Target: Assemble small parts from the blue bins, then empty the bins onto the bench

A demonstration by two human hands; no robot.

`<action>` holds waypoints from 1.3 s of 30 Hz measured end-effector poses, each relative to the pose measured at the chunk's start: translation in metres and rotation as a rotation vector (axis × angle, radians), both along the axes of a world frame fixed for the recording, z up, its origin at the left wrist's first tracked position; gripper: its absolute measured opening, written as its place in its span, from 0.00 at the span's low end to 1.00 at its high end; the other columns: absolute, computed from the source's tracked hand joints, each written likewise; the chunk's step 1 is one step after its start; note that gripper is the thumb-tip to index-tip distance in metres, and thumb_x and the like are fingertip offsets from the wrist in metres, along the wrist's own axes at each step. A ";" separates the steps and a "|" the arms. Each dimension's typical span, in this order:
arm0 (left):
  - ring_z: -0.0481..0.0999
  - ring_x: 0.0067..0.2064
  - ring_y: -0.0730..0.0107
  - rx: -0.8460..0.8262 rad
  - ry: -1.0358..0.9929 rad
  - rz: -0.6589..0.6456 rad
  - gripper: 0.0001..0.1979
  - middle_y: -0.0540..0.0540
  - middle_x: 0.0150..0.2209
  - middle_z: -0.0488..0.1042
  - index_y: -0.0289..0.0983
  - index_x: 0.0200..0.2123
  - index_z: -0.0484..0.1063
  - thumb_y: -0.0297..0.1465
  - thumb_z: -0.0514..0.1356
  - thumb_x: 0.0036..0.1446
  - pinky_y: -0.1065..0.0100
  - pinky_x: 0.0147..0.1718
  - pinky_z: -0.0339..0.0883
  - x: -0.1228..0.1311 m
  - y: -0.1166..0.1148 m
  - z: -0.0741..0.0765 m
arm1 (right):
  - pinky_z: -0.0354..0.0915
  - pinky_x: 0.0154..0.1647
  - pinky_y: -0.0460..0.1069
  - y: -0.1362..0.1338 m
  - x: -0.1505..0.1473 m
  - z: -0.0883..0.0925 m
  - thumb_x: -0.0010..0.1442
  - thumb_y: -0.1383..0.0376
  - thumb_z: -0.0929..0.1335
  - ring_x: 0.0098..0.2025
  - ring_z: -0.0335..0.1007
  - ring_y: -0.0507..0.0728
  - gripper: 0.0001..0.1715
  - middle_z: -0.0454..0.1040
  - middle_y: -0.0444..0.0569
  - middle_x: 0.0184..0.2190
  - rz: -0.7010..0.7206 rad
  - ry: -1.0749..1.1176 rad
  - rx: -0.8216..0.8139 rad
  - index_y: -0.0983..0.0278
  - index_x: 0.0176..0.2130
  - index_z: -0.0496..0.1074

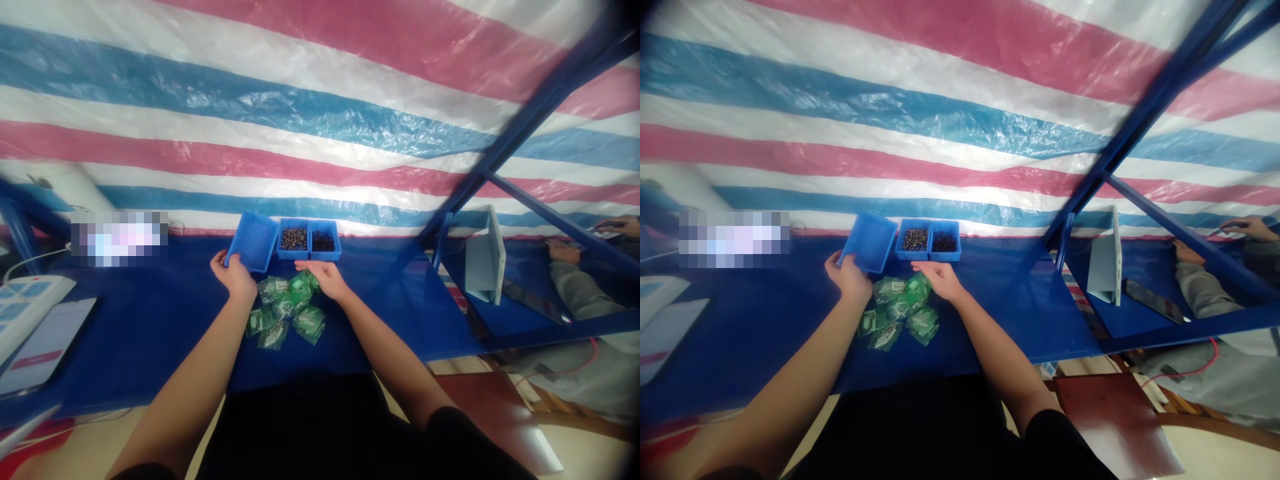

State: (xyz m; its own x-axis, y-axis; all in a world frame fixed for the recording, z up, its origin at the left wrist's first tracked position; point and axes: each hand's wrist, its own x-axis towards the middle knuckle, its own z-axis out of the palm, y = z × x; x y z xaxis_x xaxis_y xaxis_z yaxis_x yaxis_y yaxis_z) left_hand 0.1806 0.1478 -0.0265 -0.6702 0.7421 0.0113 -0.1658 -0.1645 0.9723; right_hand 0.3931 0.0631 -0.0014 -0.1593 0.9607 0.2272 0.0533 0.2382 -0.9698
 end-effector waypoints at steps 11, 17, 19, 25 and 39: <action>0.70 0.52 0.57 -0.141 0.452 -0.135 0.20 0.39 0.48 0.70 0.36 0.50 0.66 0.37 0.59 0.55 0.52 0.56 0.61 -0.006 -0.002 -0.008 | 0.69 0.35 0.49 0.008 0.004 -0.006 0.61 0.51 0.64 0.29 0.74 0.55 0.21 0.77 0.47 0.26 -0.332 -0.063 0.092 0.63 0.37 0.78; 0.63 0.58 0.52 -0.042 0.828 -0.035 0.22 0.34 0.52 0.66 0.32 0.52 0.67 0.31 0.58 0.53 0.52 0.59 0.56 -0.006 -0.015 0.013 | 0.67 0.43 0.51 0.022 0.029 -0.014 0.60 0.61 0.64 0.35 0.70 0.55 0.14 0.76 0.49 0.35 -0.714 -0.336 0.257 0.63 0.41 0.76; 0.67 0.52 0.53 -0.054 0.901 -0.119 0.14 0.37 0.46 0.68 0.34 0.44 0.71 0.33 0.56 0.55 0.51 0.56 0.60 -0.008 -0.020 0.029 | 0.66 0.47 0.53 0.026 0.035 -0.018 0.57 0.62 0.66 0.38 0.69 0.56 0.15 0.75 0.51 0.38 -0.802 -0.368 0.250 0.64 0.42 0.75; 0.53 0.62 0.38 0.077 1.128 -0.160 0.28 0.35 0.58 0.59 0.39 0.51 0.70 0.45 0.64 0.48 0.39 0.60 0.46 -0.024 -0.076 0.065 | 0.66 0.48 0.54 0.036 0.049 -0.028 0.53 0.57 0.70 0.41 0.70 0.58 0.27 0.73 0.56 0.46 -0.840 -0.292 -0.002 0.66 0.51 0.70; 0.32 0.68 0.26 0.075 1.627 -0.986 0.43 0.46 0.71 0.40 0.57 0.65 0.53 0.53 0.63 0.47 0.25 0.57 0.32 0.023 -0.118 0.006 | 0.66 0.47 0.52 0.043 0.050 -0.024 0.59 0.55 0.65 0.41 0.74 0.59 0.22 0.79 0.51 0.39 -0.735 -0.344 -0.166 0.64 0.47 0.77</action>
